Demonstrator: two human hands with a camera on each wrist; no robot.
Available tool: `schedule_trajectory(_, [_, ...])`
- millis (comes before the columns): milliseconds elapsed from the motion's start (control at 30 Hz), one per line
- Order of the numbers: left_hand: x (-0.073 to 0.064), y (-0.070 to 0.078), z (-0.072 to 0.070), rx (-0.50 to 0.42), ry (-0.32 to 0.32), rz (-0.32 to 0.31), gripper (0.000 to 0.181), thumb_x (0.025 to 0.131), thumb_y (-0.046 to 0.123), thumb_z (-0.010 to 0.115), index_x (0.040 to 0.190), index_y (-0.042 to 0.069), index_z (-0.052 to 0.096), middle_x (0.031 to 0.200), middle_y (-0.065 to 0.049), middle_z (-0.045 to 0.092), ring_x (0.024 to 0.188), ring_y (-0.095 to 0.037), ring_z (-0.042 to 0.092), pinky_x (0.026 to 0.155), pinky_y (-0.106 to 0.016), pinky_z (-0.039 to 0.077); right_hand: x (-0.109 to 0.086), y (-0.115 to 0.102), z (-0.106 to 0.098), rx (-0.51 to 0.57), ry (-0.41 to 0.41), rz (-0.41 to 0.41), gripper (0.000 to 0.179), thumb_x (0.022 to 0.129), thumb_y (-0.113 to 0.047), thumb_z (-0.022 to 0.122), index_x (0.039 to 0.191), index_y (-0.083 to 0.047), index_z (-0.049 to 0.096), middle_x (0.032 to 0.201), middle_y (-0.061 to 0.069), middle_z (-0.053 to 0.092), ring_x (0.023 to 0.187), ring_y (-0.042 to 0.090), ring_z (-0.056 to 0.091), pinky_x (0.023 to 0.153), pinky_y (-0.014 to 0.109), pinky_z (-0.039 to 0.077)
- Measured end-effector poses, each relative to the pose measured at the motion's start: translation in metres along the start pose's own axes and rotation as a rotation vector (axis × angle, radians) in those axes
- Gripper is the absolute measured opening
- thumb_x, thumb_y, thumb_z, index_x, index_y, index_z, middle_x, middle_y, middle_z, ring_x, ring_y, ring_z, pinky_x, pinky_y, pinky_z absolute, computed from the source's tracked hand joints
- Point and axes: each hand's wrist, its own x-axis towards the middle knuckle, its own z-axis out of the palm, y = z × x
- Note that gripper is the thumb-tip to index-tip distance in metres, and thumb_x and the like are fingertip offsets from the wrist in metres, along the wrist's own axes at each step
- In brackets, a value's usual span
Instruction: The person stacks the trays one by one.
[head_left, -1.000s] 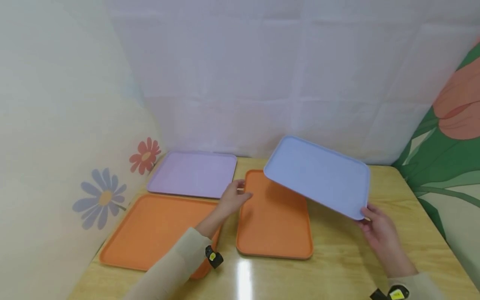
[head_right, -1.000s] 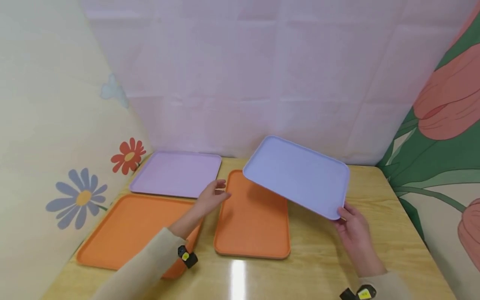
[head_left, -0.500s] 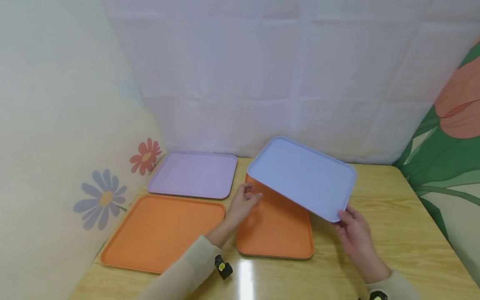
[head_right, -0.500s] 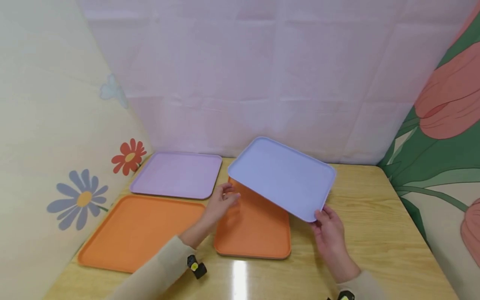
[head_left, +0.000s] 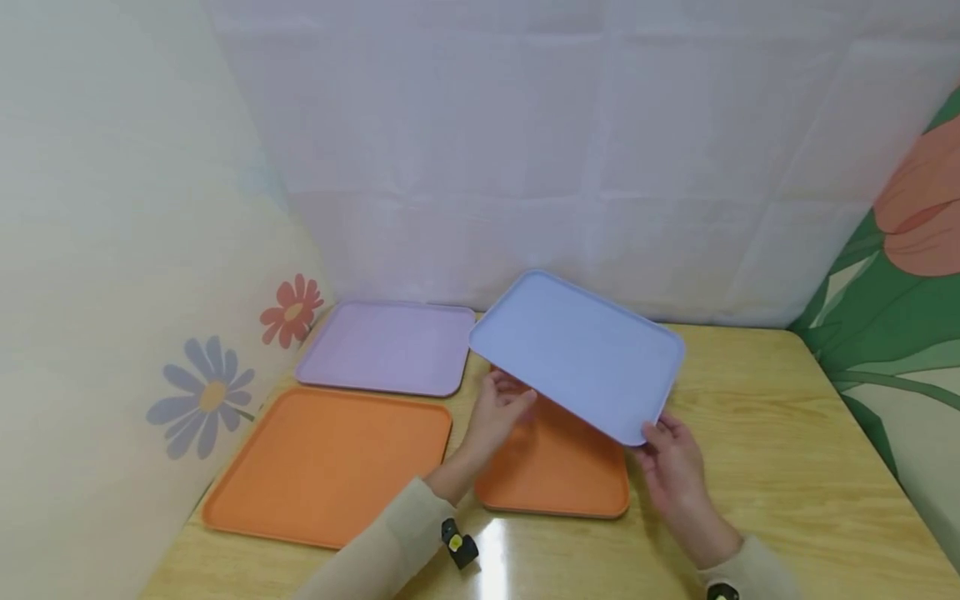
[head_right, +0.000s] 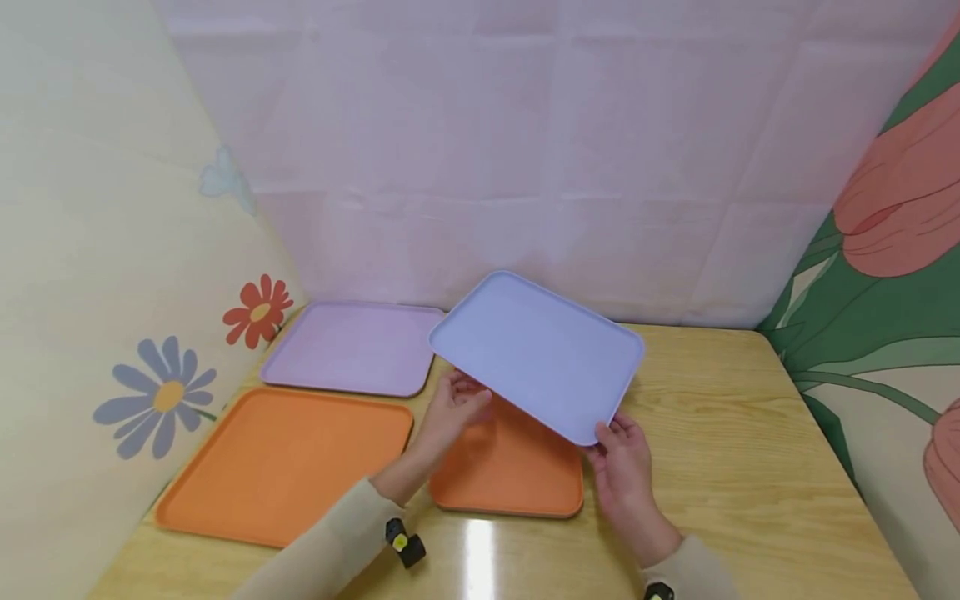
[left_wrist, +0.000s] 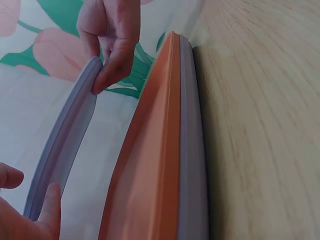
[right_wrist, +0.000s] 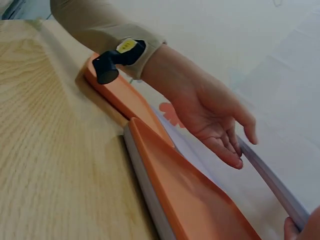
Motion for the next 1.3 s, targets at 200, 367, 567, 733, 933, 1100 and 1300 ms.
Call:
schedule_trajectory(200, [0.005,-0.001,0.005,-0.148,0.062,-0.010,0.060,0.091,-0.002,0.065,0.139,-0.009,0.029,0.116,-0.019,0.050,0.085,-0.013,0.059,0.082,-0.039,0.062,-0.008,0.012,0.010,-0.053,0.002,-0.011,0.025,0.104,0.005,0.040,0.125,-0.007,0.033,0.109,-0.001,0.051,0.088,0.007,0.058,0.078,0.021,0.054])
schedule_trajectory(367, [0.009,-0.002,0.006,-0.178,0.123,-0.042,0.061,0.091,-0.004,0.064,0.140,-0.007,0.028,0.112,-0.018,0.050,0.081,-0.014,0.060,0.075,-0.036,0.063,-0.014,0.021,0.016,-0.074,-0.036,-0.020,0.028,0.102,0.007,0.041,0.125,-0.005,0.031,0.110,0.002,0.047,0.089,0.008,0.058,0.079,0.022,0.055])
schedule_trajectory(567, [0.013,-0.004,0.006,-0.160,0.146,-0.071,0.064,0.090,-0.006,0.064,0.142,-0.004,0.027,0.112,-0.016,0.049,0.078,-0.014,0.058,0.060,-0.025,0.059,-0.019,0.029,0.018,-0.091,-0.059,-0.027,0.029,0.099,0.012,0.042,0.121,-0.004,0.032,0.107,0.002,0.050,0.090,0.010,0.062,0.084,0.025,0.057])
schedule_trajectory(733, [0.016,-0.001,0.002,-0.187,0.142,-0.072,0.067,0.087,-0.010,0.061,0.144,-0.003,0.027,0.118,-0.018,0.050,0.082,-0.015,0.058,0.055,-0.023,0.056,-0.020,0.033,0.016,-0.138,-0.075,-0.002,0.034,0.097,0.012,0.047,0.124,-0.002,0.033,0.106,0.002,0.053,0.091,0.011,0.063,0.086,0.028,0.058])
schedule_trajectory(933, [0.022,0.006,-0.008,-0.215,0.129,-0.094,0.068,0.086,-0.013,0.059,0.147,-0.003,0.029,0.120,-0.017,0.049,0.079,-0.016,0.059,0.052,-0.025,0.055,-0.018,0.031,0.010,-0.142,-0.124,0.052,0.025,0.098,0.007,0.051,0.119,-0.001,0.041,0.097,0.000,0.062,0.087,0.014,0.067,0.084,0.031,0.060])
schedule_trajectory(1100, [0.024,0.012,-0.017,-0.226,0.113,-0.101,0.076,0.084,-0.016,0.057,0.152,-0.001,0.028,0.117,-0.014,0.049,0.081,-0.015,0.059,0.050,-0.026,0.056,-0.009,0.020,0.001,-0.123,-0.178,0.083,0.009,0.102,-0.003,0.049,0.111,-0.004,0.048,0.094,0.001,0.068,0.086,0.017,0.070,0.082,0.034,0.061])
schedule_trajectory(1300, [0.025,0.018,-0.031,-0.174,0.061,-0.132,0.076,0.083,-0.015,0.058,0.153,-0.002,0.031,0.121,-0.016,0.049,0.079,-0.016,0.059,0.053,-0.026,0.057,0.006,-0.007,-0.018,-0.082,-0.207,0.064,0.016,0.107,-0.017,0.047,0.104,-0.012,0.062,0.096,0.001,0.070,0.088,0.017,0.072,0.082,0.035,0.061])
